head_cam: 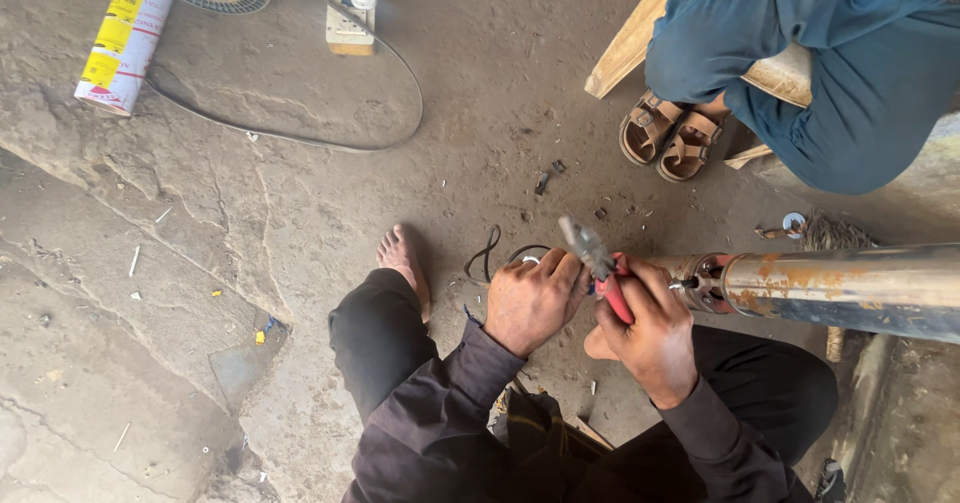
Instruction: The person sits on the ground and uses red-handled pliers to strip insulation from the ends of a black electrical cable and to cut and trim wire ends, working on the cable of a metal cylindrical pump body lying on the ground. They handle small blue connector pieces and repeatedly cut and reposition the cable ends.
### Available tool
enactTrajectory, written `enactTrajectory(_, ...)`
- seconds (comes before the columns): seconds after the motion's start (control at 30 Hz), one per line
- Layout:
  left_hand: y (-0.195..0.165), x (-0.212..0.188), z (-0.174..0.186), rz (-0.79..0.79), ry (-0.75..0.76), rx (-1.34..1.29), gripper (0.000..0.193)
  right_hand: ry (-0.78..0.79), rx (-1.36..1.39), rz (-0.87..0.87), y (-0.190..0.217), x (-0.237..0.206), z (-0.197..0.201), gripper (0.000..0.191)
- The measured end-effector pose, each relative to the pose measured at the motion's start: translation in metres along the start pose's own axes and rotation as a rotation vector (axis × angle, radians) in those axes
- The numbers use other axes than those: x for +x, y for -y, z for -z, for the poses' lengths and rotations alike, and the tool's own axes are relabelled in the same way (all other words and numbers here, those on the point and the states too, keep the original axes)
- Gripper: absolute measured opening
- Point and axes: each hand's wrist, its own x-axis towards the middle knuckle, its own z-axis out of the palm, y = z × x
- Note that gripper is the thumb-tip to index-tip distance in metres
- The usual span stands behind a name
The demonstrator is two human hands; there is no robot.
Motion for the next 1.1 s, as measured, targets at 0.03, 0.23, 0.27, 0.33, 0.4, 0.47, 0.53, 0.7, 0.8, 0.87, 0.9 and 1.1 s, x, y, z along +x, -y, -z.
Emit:
enactTrajectory(0.03, 0.0, 0.0, 0.0, 0.008, 0.021, -0.007, 0.025, 0.028, 0.098, -0.076, -0.002, 0.001, 0.001, 0.023)
enactTrajectory(0.23, -0.002, 0.001, -0.001, 0.015, -0.01, -0.058, 0.029, 0.198, 0.485, -0.284, -0.012, 0.01, 0.018, 0.022)
enactTrajectory(0.27, -0.002, 0.001, -0.001, 0.026, 0.007, -0.057, 0.03, 0.21, 0.452, -0.244, -0.012, 0.011, 0.021, 0.025)
enactTrajectory(0.33, -0.003, 0.001, -0.002, 0.048, 0.043, -0.055, 0.033, 0.216, 0.378, -0.185, -0.012, 0.012, 0.023, 0.029)
enactTrajectory(0.4, -0.003, 0.001, -0.004, 0.047, 0.036, -0.074, 0.031, 0.199, 0.292, -0.149, -0.01, 0.01, 0.022, 0.031)
enactTrajectory(0.47, -0.003, 0.0, -0.005, 0.053, 0.045, -0.078, 0.031, 0.195, 0.253, -0.174, -0.008, 0.009, 0.019, 0.031)
enactTrajectory(0.53, -0.003, -0.001, -0.005, 0.074, 0.061, -0.058, 0.032, 0.167, 0.233, -0.142, -0.006, 0.007, 0.015, 0.03)
enactTrajectory(0.7, -0.002, -0.004, -0.004, 0.043, 0.031, -0.119, 0.028, 0.108, 0.287, -0.122, -0.006, 0.004, 0.01, 0.023)
enactTrajectory(0.8, -0.002, -0.004, -0.003, 0.044, 0.048, -0.131, 0.027, 0.151, 0.419, -0.206, -0.008, 0.004, 0.011, 0.02)
enactTrajectory(0.87, -0.002, -0.004, -0.002, 0.053, 0.062, -0.112, 0.027, 0.221, 0.503, -0.269, -0.011, 0.006, 0.015, 0.023)
enactTrajectory(0.9, -0.002, -0.004, -0.002, 0.06, 0.073, -0.102, 0.028, 0.257, 0.544, -0.305, -0.011, 0.006, 0.018, 0.025)
enactTrajectory(1.1, -0.002, -0.006, -0.005, 0.064, 0.07, -0.137, 0.025, 0.263, 0.308, -0.167, -0.006, 0.012, 0.028, 0.024)
